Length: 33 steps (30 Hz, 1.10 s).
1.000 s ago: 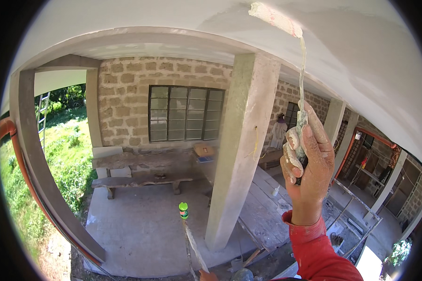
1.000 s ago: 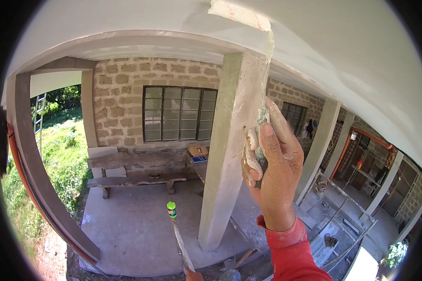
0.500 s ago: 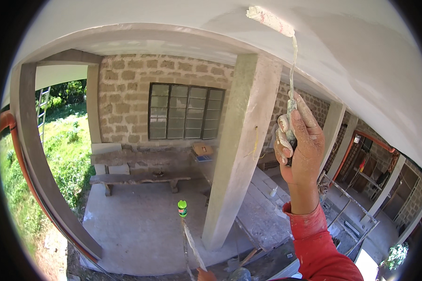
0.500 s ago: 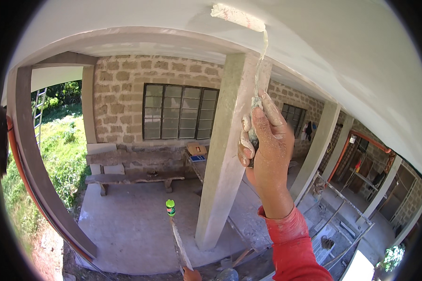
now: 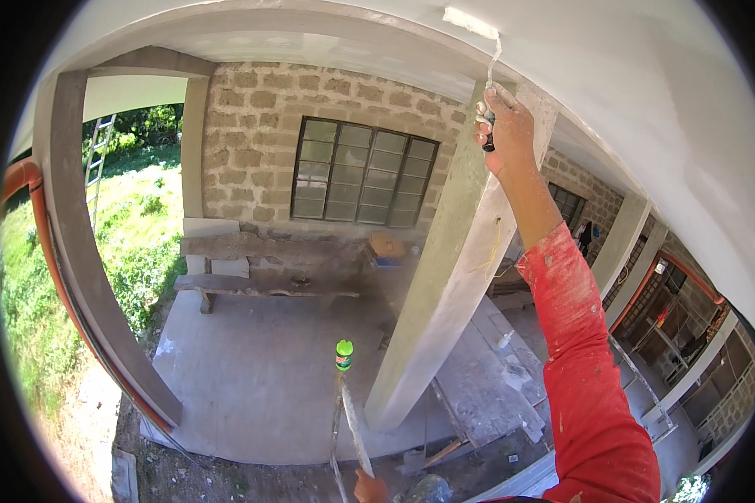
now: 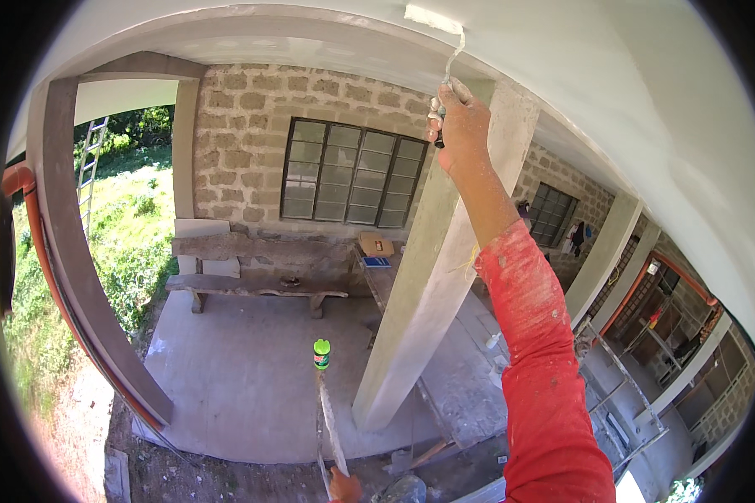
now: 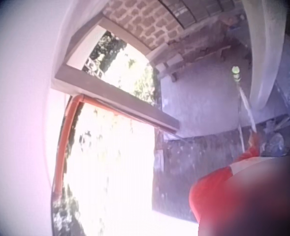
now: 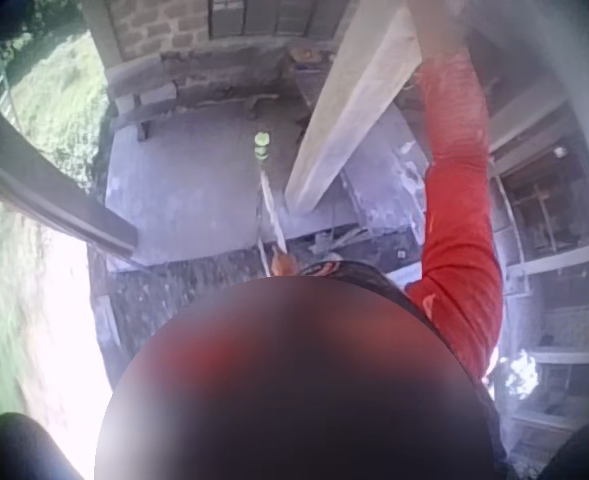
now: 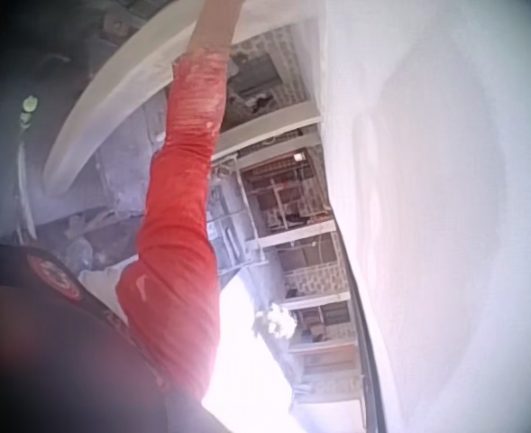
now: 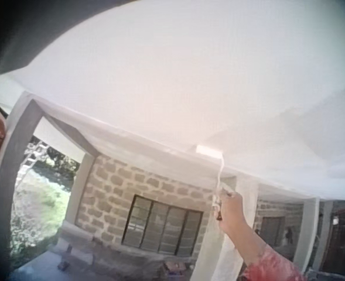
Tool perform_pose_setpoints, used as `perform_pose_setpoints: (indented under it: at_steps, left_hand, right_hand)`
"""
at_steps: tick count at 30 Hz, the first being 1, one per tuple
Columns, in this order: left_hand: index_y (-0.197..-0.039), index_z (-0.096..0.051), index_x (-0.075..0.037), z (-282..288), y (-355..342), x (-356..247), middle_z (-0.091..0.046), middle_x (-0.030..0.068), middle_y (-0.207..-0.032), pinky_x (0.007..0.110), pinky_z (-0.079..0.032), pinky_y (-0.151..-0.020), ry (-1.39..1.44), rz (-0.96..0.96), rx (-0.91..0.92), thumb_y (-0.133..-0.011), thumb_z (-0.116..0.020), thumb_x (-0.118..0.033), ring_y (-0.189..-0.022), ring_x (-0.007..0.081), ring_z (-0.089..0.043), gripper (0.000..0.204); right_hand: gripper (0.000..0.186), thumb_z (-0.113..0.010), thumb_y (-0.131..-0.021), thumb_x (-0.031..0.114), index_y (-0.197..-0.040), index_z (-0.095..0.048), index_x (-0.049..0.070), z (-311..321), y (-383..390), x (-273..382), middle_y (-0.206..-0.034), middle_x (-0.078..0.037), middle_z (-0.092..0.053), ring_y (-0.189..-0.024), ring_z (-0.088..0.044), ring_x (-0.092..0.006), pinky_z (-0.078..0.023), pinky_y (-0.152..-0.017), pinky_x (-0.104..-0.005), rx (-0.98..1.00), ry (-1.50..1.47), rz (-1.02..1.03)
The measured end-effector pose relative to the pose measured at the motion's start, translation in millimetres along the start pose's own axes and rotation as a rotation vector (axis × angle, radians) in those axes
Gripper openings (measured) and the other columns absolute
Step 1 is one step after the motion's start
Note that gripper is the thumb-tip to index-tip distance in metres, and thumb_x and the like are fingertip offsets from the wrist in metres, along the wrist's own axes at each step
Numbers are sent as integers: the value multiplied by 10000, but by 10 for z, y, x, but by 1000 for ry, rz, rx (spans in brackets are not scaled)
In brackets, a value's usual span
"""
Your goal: The person paints a white ceiling using a roller attached to an extension pole. They repeatedly dip the roller into a paint bucket and apply white paint to the ceiling surface in a covered outdoor porch area.
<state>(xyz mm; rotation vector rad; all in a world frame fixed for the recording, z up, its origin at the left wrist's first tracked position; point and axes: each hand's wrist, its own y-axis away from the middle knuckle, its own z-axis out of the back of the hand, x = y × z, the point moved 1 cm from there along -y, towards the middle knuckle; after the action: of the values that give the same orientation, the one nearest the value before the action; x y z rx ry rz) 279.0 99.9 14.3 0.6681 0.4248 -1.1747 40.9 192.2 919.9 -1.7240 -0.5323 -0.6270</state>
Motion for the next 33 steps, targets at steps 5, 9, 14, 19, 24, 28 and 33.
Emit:
perform_pose_setpoints:
  at_steps: [5,9,14,19,24,28,33]
  left_hand:
    - [-1534,-384,-51,-56,5,20,-732,166,-892,491,-569,-703,-6,41,-1,-865,-678,-358,-805,357,-723,793]
    - [-1535,-384,-48,-161,26,32,-734,169,-901,491,-573,-715,-38,79,-12,-861,-683,-364,-817,363,-726,802]
    - [-1546,-366,-48,-345,-4,162,-736,177,-913,494,-575,-722,-17,126,-64,-875,-670,-347,-830,370,-728,794]
    - [-1538,-372,-51,-165,1,106,-734,177,-903,497,-573,-699,36,83,88,-920,-619,-300,-829,370,-729,711]
    - [-1462,-468,-89,-125,-51,149,-712,149,-831,486,-560,-646,55,92,23,-971,-560,-310,-747,334,-708,546]
    - [-1400,-544,-126,-391,-34,186,-690,127,-765,480,-546,-601,-9,57,-186,-1008,-515,-332,-668,298,-686,444]
    - [-1410,-532,-110,-225,-84,60,-690,122,-769,480,-540,-593,9,23,-117,-997,-526,-337,-669,294,-684,472]
  right_hand:
    - [149,-574,-1021,121,-1121,-604,15,-145,-626,-349,-831,-50,-532,-568,-476,-128,-395,-489,-306,8,-11,-31]
    - [107,-568,-1014,114,-1062,-587,20,-208,-1138,-657,-831,-60,-530,-579,-479,-143,-403,-506,-324,7,-47,-65]
    - [76,-563,-1011,92,-1013,-564,16,-466,-1514,-814,-828,-70,-526,-585,-480,-150,-399,-504,-316,4,-86,-131]
    - [55,-567,-1005,73,-1001,-546,23,-349,-1969,-942,-831,-74,-520,-587,-477,-147,-386,-500,-300,-13,-153,-173]
    - [55,-578,-1003,74,-1024,-547,33,-244,-1394,-701,-827,-65,-517,-586,-474,-140,-379,-494,-291,58,-192,-134]
    - [166,-582,-1013,94,-1162,-586,22,-303,-468,-279,-822,-43,-520,-580,-469,-116,-374,-490,-276,87,-178,-59]
    - [355,-584,-1024,115,-1360,-560,1,-226,419,204,-803,-28,-534,-544,-448,-89,-355,-456,-260,52,-183,1]
